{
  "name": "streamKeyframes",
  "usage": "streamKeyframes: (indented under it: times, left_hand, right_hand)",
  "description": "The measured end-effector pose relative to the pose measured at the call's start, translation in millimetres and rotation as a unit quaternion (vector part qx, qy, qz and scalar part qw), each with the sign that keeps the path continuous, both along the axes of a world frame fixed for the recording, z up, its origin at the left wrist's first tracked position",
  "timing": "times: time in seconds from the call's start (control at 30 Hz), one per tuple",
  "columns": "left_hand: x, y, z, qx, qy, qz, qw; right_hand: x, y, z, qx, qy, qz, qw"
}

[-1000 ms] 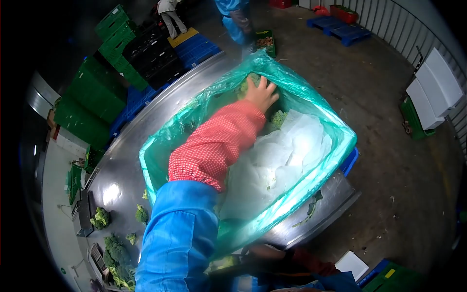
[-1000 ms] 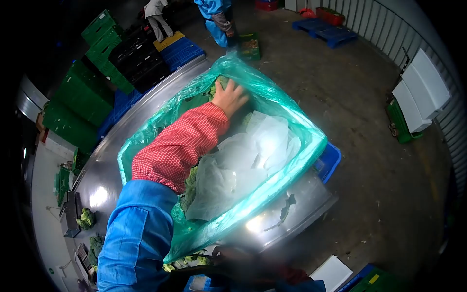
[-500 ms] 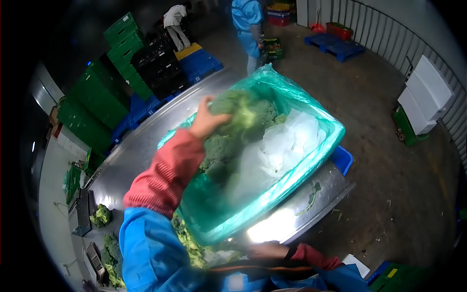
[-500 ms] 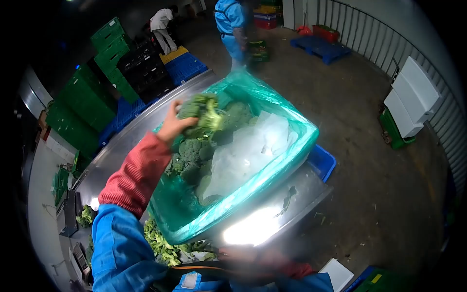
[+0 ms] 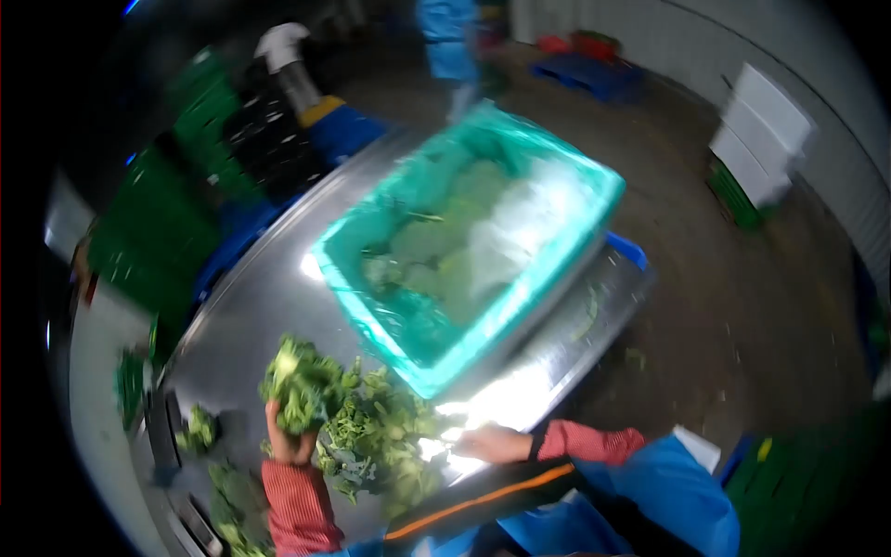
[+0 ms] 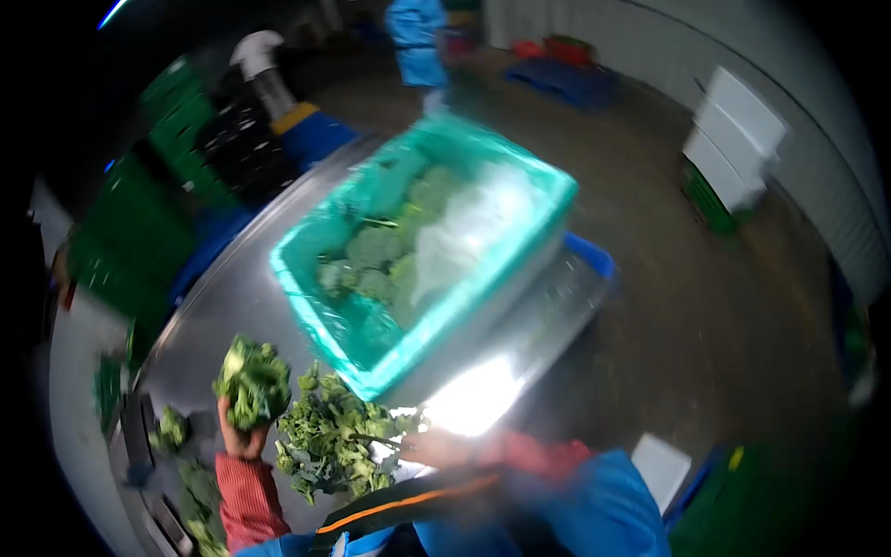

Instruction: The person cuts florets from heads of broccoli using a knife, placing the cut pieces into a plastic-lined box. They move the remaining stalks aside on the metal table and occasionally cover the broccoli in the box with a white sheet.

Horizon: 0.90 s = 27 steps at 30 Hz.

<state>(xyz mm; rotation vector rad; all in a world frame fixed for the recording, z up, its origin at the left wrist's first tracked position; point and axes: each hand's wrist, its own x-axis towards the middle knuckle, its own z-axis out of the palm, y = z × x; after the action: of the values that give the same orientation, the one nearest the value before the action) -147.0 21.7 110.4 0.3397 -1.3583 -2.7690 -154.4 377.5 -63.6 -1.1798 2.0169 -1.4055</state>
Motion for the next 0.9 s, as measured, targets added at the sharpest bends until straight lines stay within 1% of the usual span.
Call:
streamKeyframes:
  times: [0.03,0.07,0.1,0.13,0.17,0.2,0.23,0.27,0.3,0.33,0.37,0.4,0.43,0.47,0.5,0.53,0.57,0.6,0.63,0.67,0.7,0.73,0.77,0.83,0.87,0.9]
  left_hand:
    - [19,-11,-18,-0.001,-0.024,0.014,1.000]
    - [35,-22,-36,-0.007,-0.050,0.025,0.998]
    - [45,-25,-48,-0.019,-0.085,0.012,0.996]
    - [55,-26,-56,-0.035,-0.119,0.004,0.992]
    - [65,-32,-73,-0.051,-0.155,0.008,0.987]
    - [69,-34,-85,-0.068,-0.185,0.020,0.980]
    - [70,-19,-82,-0.132,-0.224,0.039,0.965]
    - [70,-21,-95,-0.145,-0.196,0.023,0.969]
    - [67,-12,-91,-0.183,-0.212,0.049,0.959]
    - [63,-4,-88,-0.220,-0.226,0.075,0.946]
    - [60,-7,-88,-0.234,-0.223,0.052,0.945]
    - [55,-11,-90,-0.244,-0.220,0.029,0.944]
    - [49,-13,-92,-0.253,-0.214,0.005,0.943]
    - [45,-14,-94,-0.276,-0.223,0.002,0.935]
    - [43,-16,-97,-0.299,-0.230,0.001,0.926]
    - [40,-19,-98,-0.322,-0.235,0.001,0.917]
    - [37,-21,-99,-0.304,-0.246,-0.034,0.920]
    - [36,-22,-99,-0.284,-0.256,-0.064,0.922]
    - [35,-26,-98,-0.261,-0.262,-0.084,0.925]
    - [36,-31,-97,-0.232,-0.260,-0.091,0.933]
    - [35,-40,-103,-0.181,-0.258,-0.131,0.940]
    - [35,-43,-104,-0.148,-0.270,-0.126,0.943]
    - [38,-47,-108,-0.165,-0.262,-0.109,0.945]
    - [44,-38,-103,-0.184,-0.240,-0.084,0.949]
    - [46,-34,-101,-0.186,-0.252,-0.059,0.948]
    - [49,-43,-110,-0.172,-0.234,-0.067,0.955]
  right_hand:
    - [10,-7,-6,-0.021,0.008,-0.030,0.999]
    - [13,-10,18,0.060,-0.098,-0.044,0.992]
    - [17,-9,21,0.044,-0.110,-0.035,0.992]
    - [21,-10,27,0.056,-0.107,-0.045,0.992]
    - [28,-8,35,0.051,-0.078,-0.072,0.993]
    - [32,-3,41,0.047,-0.141,-0.081,0.986]
    - [36,-1,31,0.052,-0.151,-0.097,0.982]
    - [46,-2,5,0.015,-0.132,-0.170,0.976]
    - [58,4,-9,-0.018,-0.104,-0.253,0.962]
    - [67,25,13,-0.009,-0.135,-0.309,0.942]
    - [76,32,-11,0.011,-0.108,-0.377,0.920]
    - [89,48,-15,-0.033,-0.067,-0.485,0.872]
    - [103,68,-26,0.039,-0.094,-0.536,0.838]
    - [119,86,-37,0.049,-0.109,-0.616,0.779]
    - [139,108,-32,0.002,-0.212,-0.674,0.707]
    - [160,129,-48,0.078,-0.202,-0.733,0.645]
    - [186,154,-73,0.161,-0.208,-0.751,0.605]
    - [224,176,-99,0.282,-0.238,-0.723,0.584]
    - [265,196,-129,0.455,-0.271,-0.610,0.589]
    - [307,208,-146,0.599,-0.298,-0.401,0.626]
    - [340,215,-165,0.617,-0.315,-0.367,0.621]
    - [369,212,-175,0.594,-0.359,-0.395,0.602]
    - [387,217,-186,0.574,-0.399,-0.421,0.578]
    - [408,228,-198,0.535,-0.470,-0.477,0.515]
    - [411,232,-203,0.518,-0.492,-0.498,0.491]
    - [406,234,-206,0.500,-0.507,-0.521,0.471]
